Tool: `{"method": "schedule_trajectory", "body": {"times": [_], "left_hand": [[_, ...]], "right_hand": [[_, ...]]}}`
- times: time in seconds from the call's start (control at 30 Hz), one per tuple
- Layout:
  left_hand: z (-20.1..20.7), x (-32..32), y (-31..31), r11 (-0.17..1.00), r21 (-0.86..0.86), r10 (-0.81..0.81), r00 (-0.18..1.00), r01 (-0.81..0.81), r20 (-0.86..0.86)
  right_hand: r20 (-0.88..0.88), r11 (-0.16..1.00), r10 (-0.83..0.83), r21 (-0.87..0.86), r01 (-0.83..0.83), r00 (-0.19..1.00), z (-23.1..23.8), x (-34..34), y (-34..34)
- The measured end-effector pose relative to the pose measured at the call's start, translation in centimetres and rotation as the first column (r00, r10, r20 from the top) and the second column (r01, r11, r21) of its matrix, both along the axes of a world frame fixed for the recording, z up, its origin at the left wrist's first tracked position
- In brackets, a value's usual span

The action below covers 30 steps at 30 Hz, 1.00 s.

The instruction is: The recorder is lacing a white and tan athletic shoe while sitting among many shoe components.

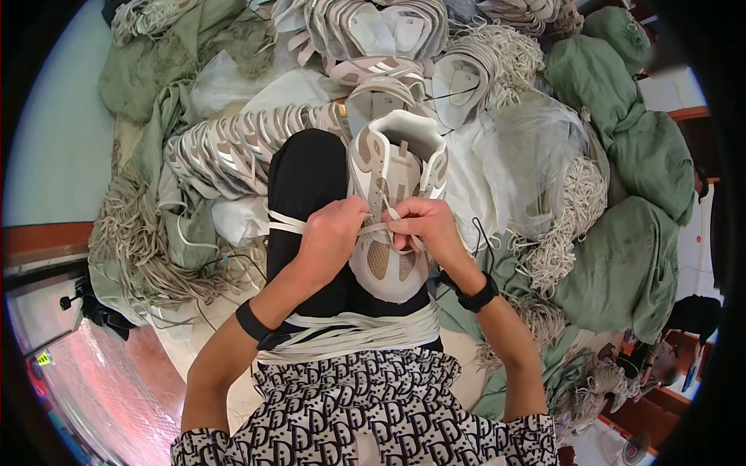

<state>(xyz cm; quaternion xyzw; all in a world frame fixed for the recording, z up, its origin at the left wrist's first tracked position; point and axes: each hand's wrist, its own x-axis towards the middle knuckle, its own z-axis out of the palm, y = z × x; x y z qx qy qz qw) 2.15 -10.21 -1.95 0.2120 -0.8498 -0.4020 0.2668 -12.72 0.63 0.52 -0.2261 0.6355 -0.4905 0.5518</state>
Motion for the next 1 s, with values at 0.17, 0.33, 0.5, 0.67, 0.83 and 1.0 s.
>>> {"method": "schedule_trajectory", "body": {"times": [0.17, 0.33, 0.5, 0.67, 0.83, 1.0], "left_hand": [[0.5, 0.2, -0.3, 0.851, -0.486, -0.161, 0.98, 0.199, 0.12], [1.4, -0.2, -0.9, 0.745, -0.584, -0.287, 0.945, 0.322, 0.154], [2.0, -0.4, -1.2, 0.683, -0.604, -0.274, 0.911, 0.411, 0.31], [4.7, -2.4, -3.0, 0.727, -0.261, -0.35, 0.67, 0.635, 0.655], [6.1, -4.5, -3.7, 0.819, 0.473, -0.569, 0.567, 0.325, 0.595], [5.9, -5.7, -2.3, 0.88, 0.32, -0.459, 0.46, 0.35, 0.76]], "right_hand": [[-0.038, 1.0, -0.009, 0.023, 0.01, 0.999, 0.0, 0.3, 0.1], [0.034, 1.0, -0.001, -0.03, 0.002, 0.999, 0.3, 0.5, 0.3], [0.077, 0.997, -0.016, -0.071, 0.021, 0.997, 0.4, 0.2, 0.8], [0.115, 0.98, -0.184, -0.05, 0.191, 0.976, -0.3, -1.0, 3.3], [0.022, 0.982, -0.139, -0.128, 0.141, 0.99, -0.9, 0.4, 3.9], [-0.28, 0.955, -0.159, -0.286, 0.076, 0.947, -1.5, 0.3, 3.6]]}}
